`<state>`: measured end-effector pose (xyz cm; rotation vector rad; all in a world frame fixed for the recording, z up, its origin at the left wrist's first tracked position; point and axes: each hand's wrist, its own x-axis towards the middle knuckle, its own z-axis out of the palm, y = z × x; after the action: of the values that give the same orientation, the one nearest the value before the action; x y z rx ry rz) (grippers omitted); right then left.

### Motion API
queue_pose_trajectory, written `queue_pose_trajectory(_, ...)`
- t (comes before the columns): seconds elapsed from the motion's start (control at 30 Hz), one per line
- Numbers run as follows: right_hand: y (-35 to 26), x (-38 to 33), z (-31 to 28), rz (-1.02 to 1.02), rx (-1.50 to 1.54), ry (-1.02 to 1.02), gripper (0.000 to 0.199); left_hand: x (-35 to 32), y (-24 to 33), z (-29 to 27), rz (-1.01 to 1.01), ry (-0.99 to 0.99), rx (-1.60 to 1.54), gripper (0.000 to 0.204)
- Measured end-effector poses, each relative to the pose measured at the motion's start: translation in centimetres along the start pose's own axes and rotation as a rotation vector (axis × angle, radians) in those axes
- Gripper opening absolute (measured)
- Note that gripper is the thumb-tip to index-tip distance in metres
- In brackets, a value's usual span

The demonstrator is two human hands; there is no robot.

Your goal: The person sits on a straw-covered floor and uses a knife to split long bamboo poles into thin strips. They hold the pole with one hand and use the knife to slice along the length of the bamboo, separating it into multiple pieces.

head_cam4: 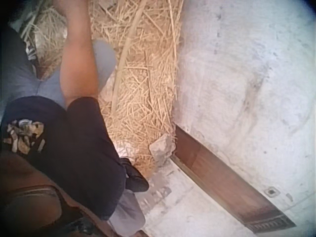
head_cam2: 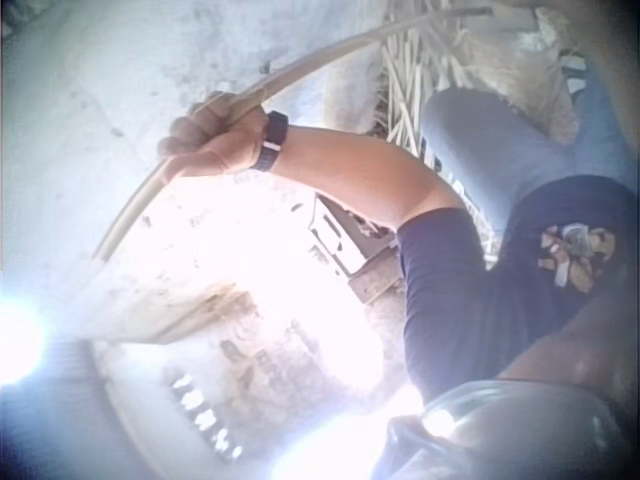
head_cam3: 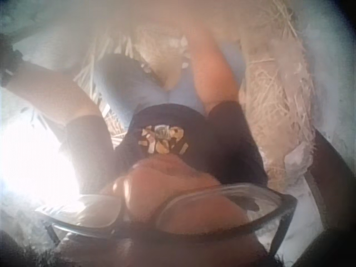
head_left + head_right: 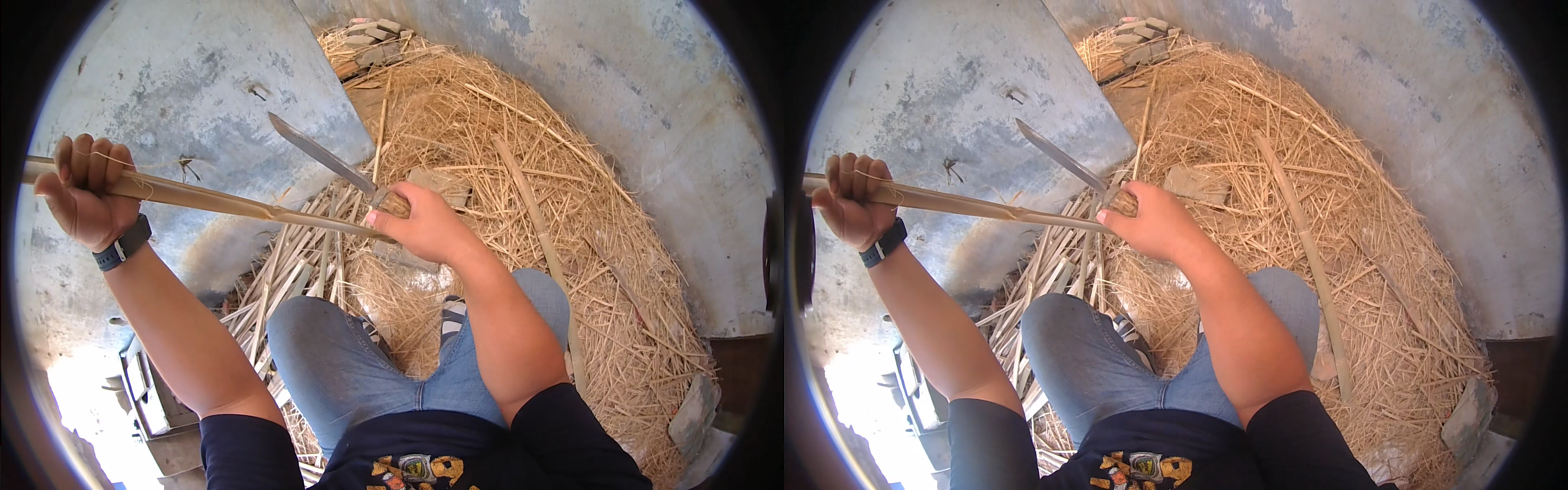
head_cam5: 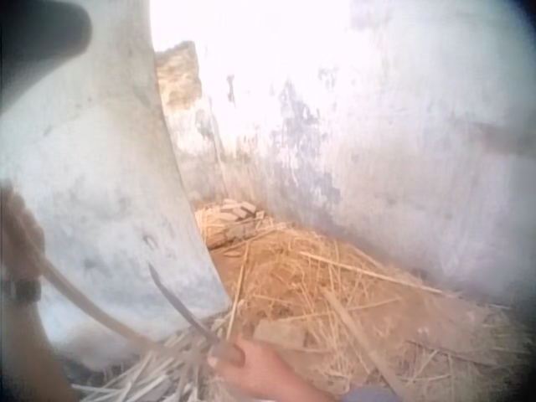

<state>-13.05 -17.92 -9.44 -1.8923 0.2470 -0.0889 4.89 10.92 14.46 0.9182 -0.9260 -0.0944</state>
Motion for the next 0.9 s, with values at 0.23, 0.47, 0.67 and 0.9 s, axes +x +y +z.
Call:
queue_pose_trajectory(0.23,-0.1,0.0,0.8,0.021,-0.082,0.016,0.06,-0.3,0.2,-0.7,-0.022,-0.002,-0.025,0.052)
queue_pose_trajectory(0.47,1.2,0.1,12.3,0.13,-0.003,-0.052,0.048,0.7,-0.3,-0.7,0.028,0.099,0.098,0.051)
queue_pose_trajectory(0.67,10.9,-0.7,14.9,0.525,0.063,0.101,0.044,1.3,0.1,-2.4,-0.022,0.096,0.052,0.047)
queue_pose_trajectory(0.9,7.1,0.5,15.2,0.209,0.003,0.071,0.044,1.6,1.0,-4.9,0.028,0.227,0.192,0.041)
